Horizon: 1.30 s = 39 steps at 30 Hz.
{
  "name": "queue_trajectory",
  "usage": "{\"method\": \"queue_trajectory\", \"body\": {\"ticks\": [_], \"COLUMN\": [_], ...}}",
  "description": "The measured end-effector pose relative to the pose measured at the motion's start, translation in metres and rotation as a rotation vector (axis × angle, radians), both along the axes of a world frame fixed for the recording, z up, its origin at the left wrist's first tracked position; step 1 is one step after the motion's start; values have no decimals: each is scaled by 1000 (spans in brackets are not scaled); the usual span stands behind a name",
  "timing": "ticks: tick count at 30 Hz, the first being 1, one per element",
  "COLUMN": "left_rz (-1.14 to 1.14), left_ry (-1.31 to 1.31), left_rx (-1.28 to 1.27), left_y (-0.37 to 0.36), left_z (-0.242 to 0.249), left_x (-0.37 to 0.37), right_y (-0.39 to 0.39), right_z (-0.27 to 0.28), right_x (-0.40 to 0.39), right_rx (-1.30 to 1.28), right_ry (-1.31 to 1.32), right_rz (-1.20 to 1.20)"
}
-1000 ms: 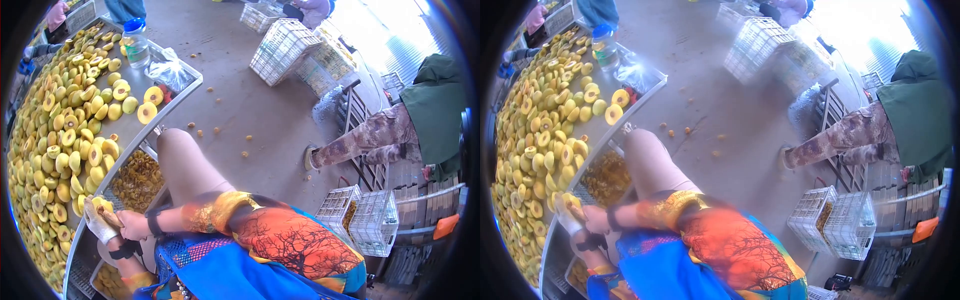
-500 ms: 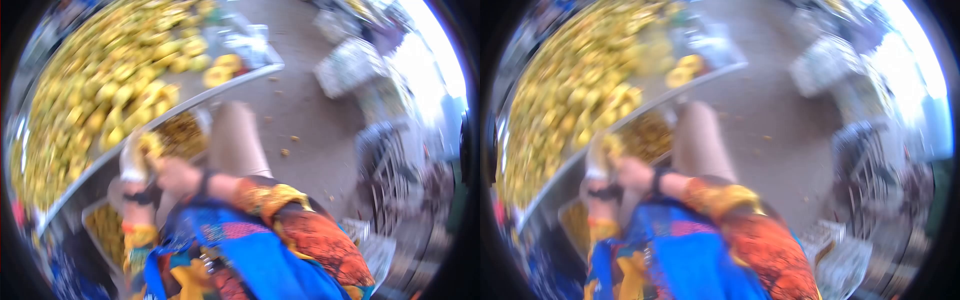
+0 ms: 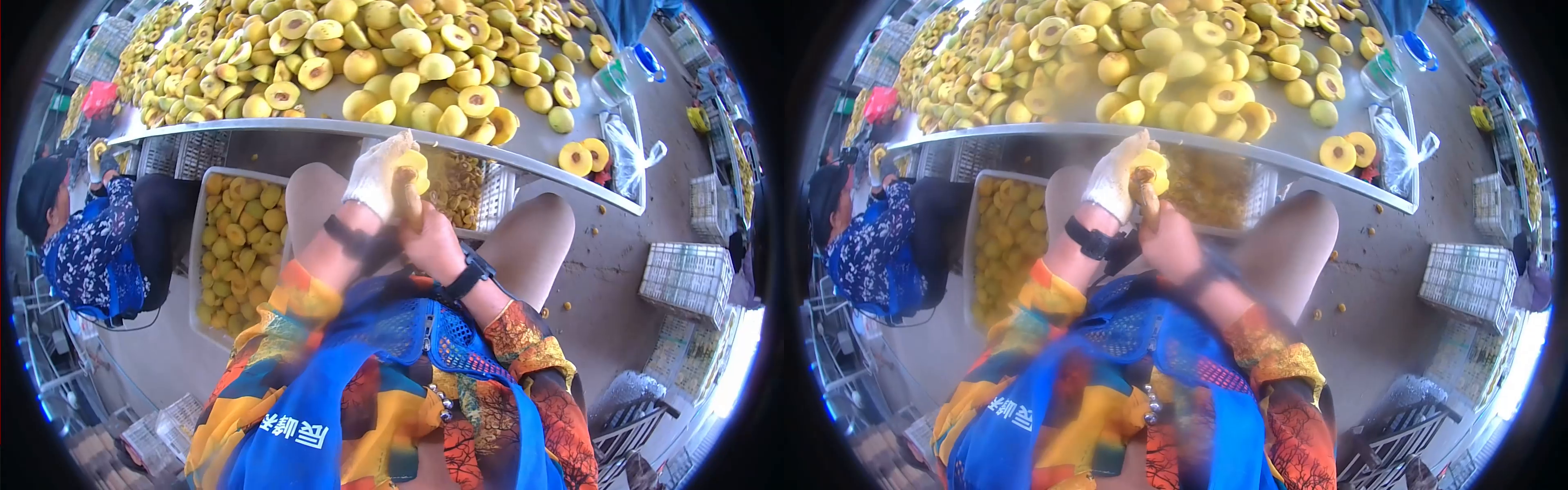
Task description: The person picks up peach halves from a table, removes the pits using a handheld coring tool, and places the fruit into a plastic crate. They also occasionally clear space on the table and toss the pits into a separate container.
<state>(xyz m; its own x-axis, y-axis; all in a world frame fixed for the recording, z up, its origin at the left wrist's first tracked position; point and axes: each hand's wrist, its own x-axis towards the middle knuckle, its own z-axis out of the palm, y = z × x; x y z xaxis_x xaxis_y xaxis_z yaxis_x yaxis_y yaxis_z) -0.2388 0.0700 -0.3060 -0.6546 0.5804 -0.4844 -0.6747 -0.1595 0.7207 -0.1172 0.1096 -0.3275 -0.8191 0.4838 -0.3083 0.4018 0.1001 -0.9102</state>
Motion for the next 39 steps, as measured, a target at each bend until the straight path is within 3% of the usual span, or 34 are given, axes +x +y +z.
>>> {"method": "queue_trajectory", "body": {"ticks": [7, 12, 13, 14, 16, 18, 21, 22, 27, 30, 31, 32, 34, 36, 39], "left_rz": [46, -111, 6, -41, -26, 75, -31, -53, -102, -267, -273, -322, -156, -111, 233], "left_ry": [246, 231, 248, 210, 560, 794, 225, 152, 267, 228, 194, -46, -209, -69, -113], "left_rx": [-53, 47, 22, 67, -123, -59, 23, -4, -69, -142, -26, 89, 114, 216, 160], "left_y": [0, -6, -2, -7, -9, -3, -2, -7, -19, -23, -23, -30, -29, -32, -75], "left_z": [-2, -14, -20, -11, 0, -28, -42, -32, -34, -33, -43, -32, -21, -56, -32], "left_x": [-1, -5, -4, -3, 2, 0, -8, -8, -11, -20, -20, -18, -16, -26, -51], "right_y": [8, 0, 2, 5, 5, 8, 4, 1, -6, -5, -8, -11, -15, -15, -12], "right_z": [38, 25, 23, 20, 34, 26, 18, 16, 4, -9, -9, -9, -11, -3, 0], "right_x": [-2, -5, -3, 0, 1, 2, 1, 1, -3, -2, -3, -4, -8, -13, -16], "right_rx": [-717, -500, -586, -679, -895, -978, -1077, -1107, -1161, -874, -898, -971, -1029, -1080, -983], "right_ry": [-104, -94, -70, -60, -67, -52, -55, -44, -21, -124, -143, -91, -54, 82, 46], "right_rz": [8, -1, 20, 44, 67, 129, 80, 69, 94, 156, 155, 180, 162, 180, 41]}}
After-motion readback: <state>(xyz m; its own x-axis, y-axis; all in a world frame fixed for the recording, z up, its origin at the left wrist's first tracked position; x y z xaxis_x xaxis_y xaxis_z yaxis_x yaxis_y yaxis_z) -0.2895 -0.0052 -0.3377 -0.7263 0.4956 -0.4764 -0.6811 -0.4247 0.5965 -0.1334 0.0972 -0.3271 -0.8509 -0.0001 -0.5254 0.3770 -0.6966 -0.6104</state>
